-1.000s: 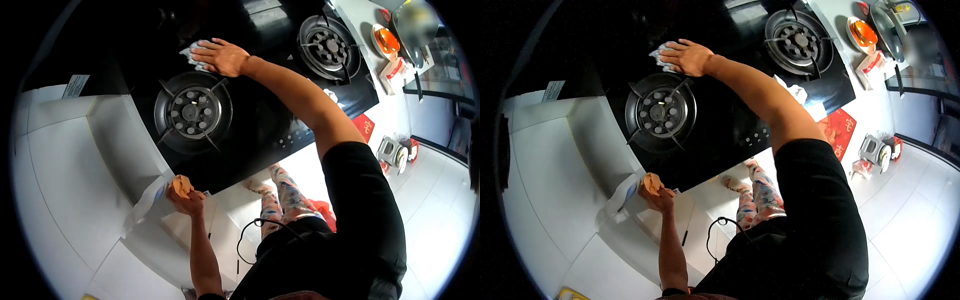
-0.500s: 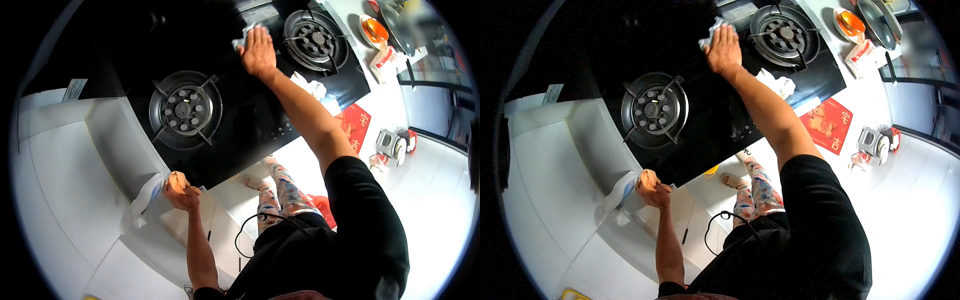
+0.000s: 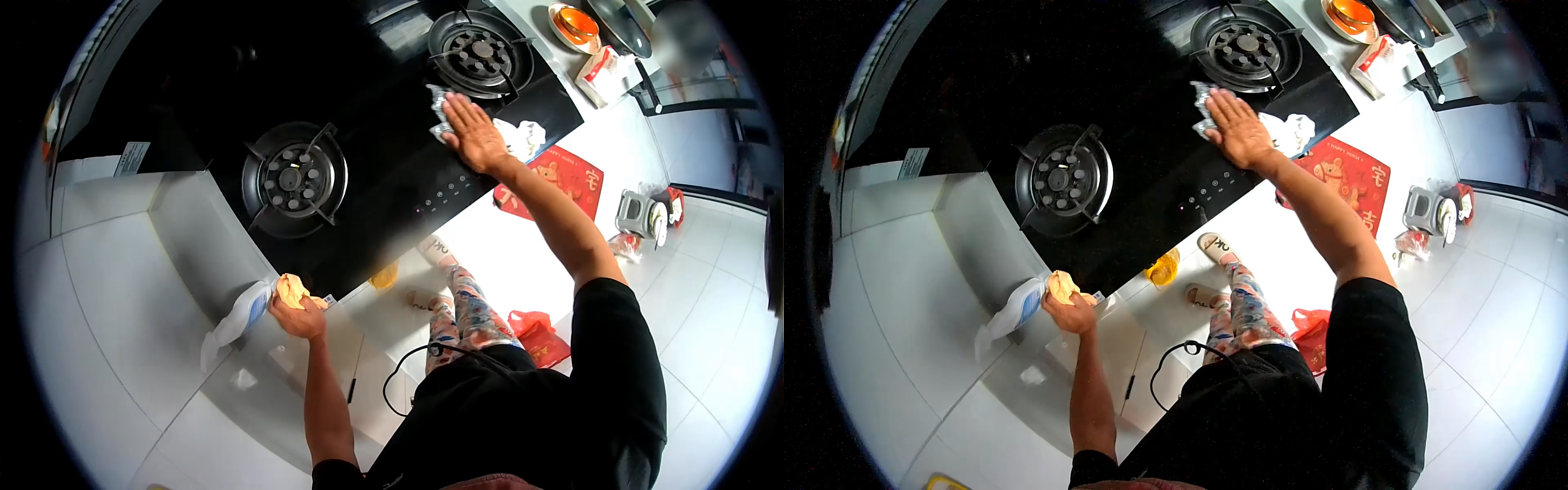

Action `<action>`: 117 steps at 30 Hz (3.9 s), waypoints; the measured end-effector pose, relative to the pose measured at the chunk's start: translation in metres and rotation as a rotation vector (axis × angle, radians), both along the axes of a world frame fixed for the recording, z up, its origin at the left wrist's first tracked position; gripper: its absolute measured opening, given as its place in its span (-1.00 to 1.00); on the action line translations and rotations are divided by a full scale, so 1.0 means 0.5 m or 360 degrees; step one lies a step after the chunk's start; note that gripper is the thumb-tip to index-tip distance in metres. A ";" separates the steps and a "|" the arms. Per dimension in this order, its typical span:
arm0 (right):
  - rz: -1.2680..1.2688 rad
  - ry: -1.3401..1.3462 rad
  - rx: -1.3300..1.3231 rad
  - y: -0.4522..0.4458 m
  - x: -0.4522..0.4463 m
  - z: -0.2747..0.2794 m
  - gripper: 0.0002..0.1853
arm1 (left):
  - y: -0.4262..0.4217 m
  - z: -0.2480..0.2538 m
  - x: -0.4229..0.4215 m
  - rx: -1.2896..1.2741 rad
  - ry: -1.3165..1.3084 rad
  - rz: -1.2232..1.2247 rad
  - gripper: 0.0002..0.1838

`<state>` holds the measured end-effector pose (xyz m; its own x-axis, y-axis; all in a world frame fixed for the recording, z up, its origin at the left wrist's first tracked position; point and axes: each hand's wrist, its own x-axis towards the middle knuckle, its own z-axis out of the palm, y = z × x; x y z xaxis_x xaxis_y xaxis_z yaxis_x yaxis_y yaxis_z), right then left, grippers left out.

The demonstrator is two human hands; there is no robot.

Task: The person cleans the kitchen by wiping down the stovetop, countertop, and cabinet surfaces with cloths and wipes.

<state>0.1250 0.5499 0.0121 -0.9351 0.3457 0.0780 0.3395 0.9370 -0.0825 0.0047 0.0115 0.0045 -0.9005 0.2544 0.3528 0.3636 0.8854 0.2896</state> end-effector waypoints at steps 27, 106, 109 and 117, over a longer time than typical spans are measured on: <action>0.0227 0.0054 -0.0124 -0.132 -0.141 0.027 -0.29 | -0.006 -0.010 0.001 0.0105 0.0034 -0.0009 -0.43; -0.0256 0.0316 -0.0244 -0.277 -0.004 0.019 -0.21 | -0.002 0.008 0.012 -0.0069 -0.0047 0.0082 -0.50; -0.0483 0.0495 -0.0105 -0.102 0.148 -0.050 -0.21 | 0.004 0.013 0.013 -0.0078 -0.0096 0.0129 -0.52; -0.0881 0.0257 0.0172 0.159 0.182 -0.051 -0.24 | 0.005 0.012 0.012 -0.0051 -0.0059 0.0135 -0.52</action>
<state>0.2160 0.6293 -0.0134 -0.5907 0.7617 0.2664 0.7720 0.6295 -0.0880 0.0108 0.0140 0.0103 -0.9316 0.1870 0.3117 0.2762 0.9217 0.2725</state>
